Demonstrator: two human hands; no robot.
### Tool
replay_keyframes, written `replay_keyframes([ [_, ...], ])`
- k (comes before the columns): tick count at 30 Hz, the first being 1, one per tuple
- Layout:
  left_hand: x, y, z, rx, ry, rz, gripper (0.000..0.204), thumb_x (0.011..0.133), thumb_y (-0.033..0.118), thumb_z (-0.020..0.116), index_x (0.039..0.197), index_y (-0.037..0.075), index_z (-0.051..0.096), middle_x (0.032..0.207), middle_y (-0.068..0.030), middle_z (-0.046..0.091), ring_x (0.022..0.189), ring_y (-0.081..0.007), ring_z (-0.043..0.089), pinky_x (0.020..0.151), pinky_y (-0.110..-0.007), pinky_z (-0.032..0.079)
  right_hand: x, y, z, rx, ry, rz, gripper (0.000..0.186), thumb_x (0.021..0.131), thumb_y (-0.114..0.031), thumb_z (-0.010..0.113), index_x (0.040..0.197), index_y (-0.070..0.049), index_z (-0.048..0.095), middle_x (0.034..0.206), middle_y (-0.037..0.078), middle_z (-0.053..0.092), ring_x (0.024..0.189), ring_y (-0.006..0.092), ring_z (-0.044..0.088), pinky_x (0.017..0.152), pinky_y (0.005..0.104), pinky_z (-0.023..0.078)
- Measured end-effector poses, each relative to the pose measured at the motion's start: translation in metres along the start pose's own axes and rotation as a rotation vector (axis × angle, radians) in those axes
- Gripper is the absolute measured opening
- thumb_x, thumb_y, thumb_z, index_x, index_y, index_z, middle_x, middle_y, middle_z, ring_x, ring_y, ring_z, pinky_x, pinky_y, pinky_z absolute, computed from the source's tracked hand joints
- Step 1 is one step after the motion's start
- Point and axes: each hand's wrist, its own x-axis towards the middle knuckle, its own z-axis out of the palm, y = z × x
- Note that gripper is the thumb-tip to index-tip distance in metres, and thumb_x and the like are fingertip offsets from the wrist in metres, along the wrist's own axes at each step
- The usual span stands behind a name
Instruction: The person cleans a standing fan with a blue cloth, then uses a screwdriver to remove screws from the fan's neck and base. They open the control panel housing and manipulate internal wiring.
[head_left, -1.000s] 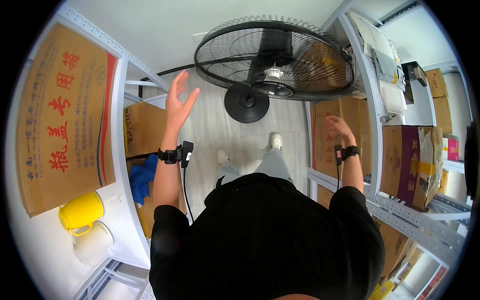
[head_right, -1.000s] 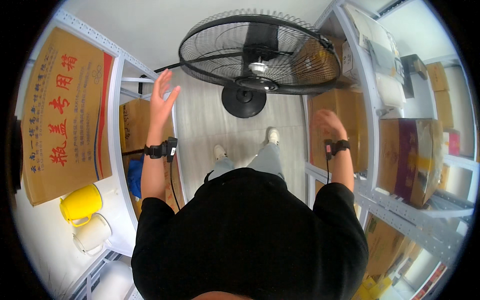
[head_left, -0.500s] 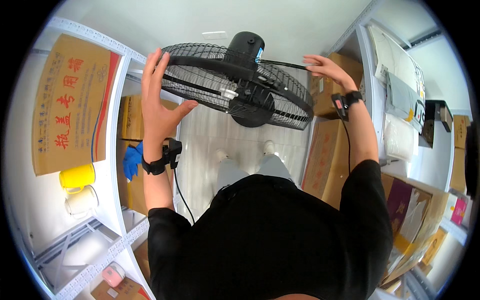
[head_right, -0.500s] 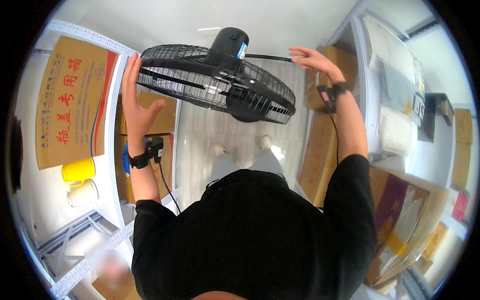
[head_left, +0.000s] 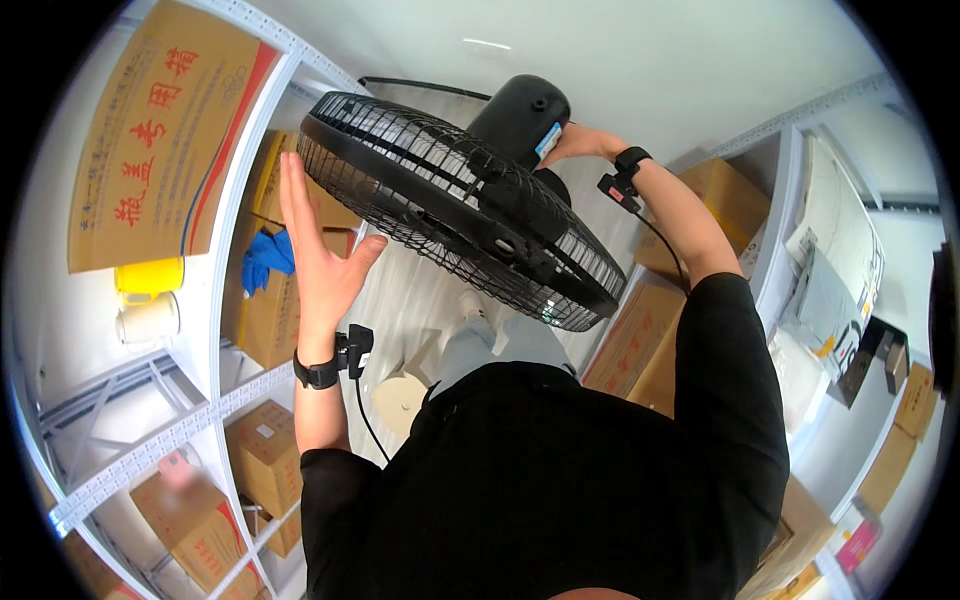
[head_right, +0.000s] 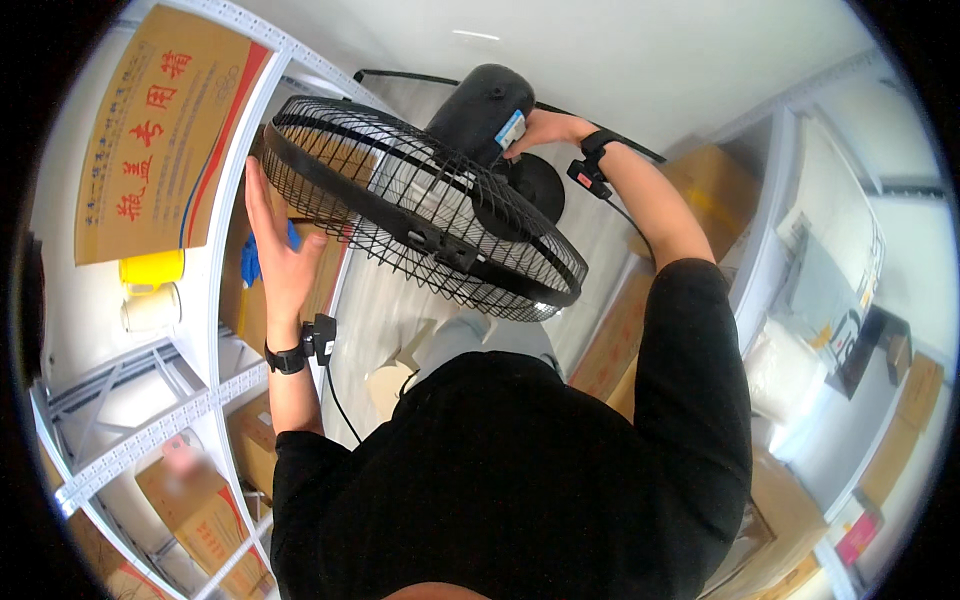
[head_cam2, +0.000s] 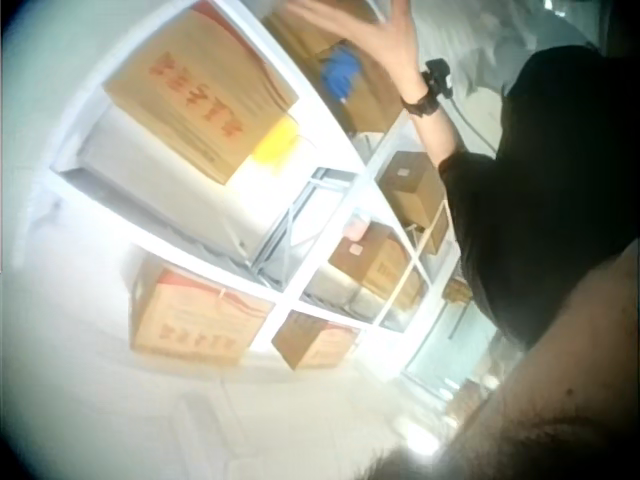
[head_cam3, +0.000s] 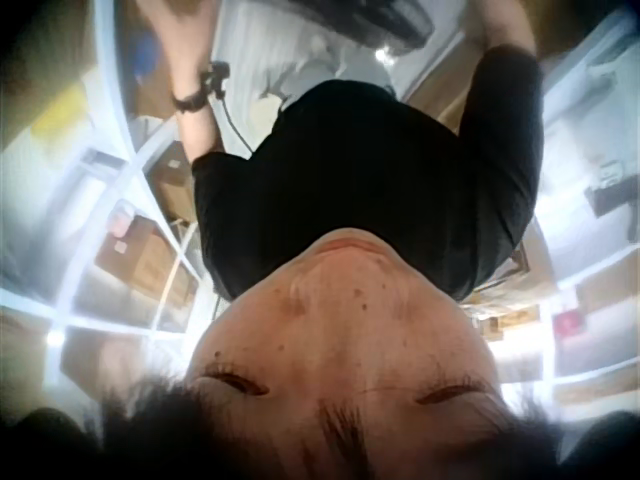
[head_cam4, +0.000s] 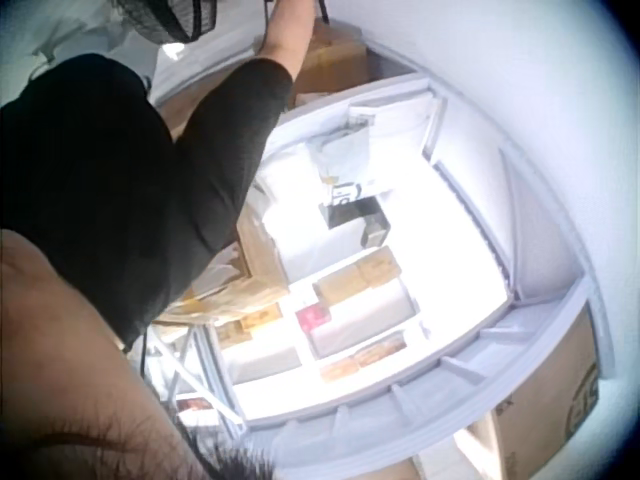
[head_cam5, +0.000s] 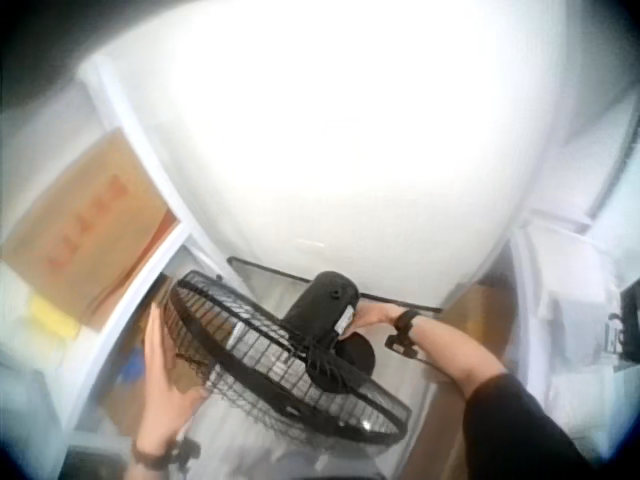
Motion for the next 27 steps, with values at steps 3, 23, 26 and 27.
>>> replay_keyframes([
  [3, -0.01, -0.013, 0.006, -0.246, -0.031, -0.137, 0.115, 0.066, 0.03, 0.082, 0.15, 0.013, 0.005, 0.155, -0.0139, 0.007, 0.142, -0.0317, 0.014, 0.11, -0.05, 0.026, 0.022, 0.032, -0.002, -0.002, -0.001, -0.084, 0.071, 0.074, -0.032, 0.078, 0.133, -0.006, 0.047, 0.129, 0.009, 0.054, 0.12, 0.0202, 0.046, 0.103, 0.0349, 0.037],
  [23, -0.044, -0.027, 0.058, -0.739, -0.043, -0.363, 0.12, 0.072, 0.018, 0.078, 0.148, 0.021, -0.015, 0.154, -0.0107, 0.004, 0.141, -0.0295, 0.014, 0.106, -0.051, 0.028, 0.081, 0.112, 0.014, -0.041, 0.084, -0.4, 0.067, 0.078, -0.026, 0.075, 0.135, -0.006, 0.044, 0.134, 0.008, 0.049, 0.123, 0.0208, 0.045, 0.105, 0.0365, 0.036],
  [26, -0.044, -0.017, 0.061, -0.717, -0.035, -0.354, 0.116, 0.074, 0.014, 0.074, 0.148, 0.021, -0.014, 0.154, -0.01, 0.005, 0.141, -0.0291, 0.014, 0.106, -0.051, 0.029, 0.075, 0.11, 0.018, -0.045, 0.093, -0.406, 0.067, 0.078, -0.025, 0.075, 0.134, -0.006, 0.044, 0.134, 0.008, 0.049, 0.123, 0.0208, 0.045, 0.105, 0.0365, 0.036],
  [27, -0.043, -0.016, 0.06, -0.711, -0.034, -0.354, 0.114, 0.074, 0.011, 0.072, 0.148, 0.021, -0.014, 0.154, -0.0097, 0.005, 0.141, -0.0291, 0.014, 0.106, -0.051, 0.029, 0.074, 0.107, 0.022, -0.047, 0.103, -0.408, 0.067, 0.078, -0.025, 0.075, 0.134, -0.006, 0.044, 0.134, 0.008, 0.049, 0.123, 0.0207, 0.045, 0.105, 0.0365, 0.036],
])
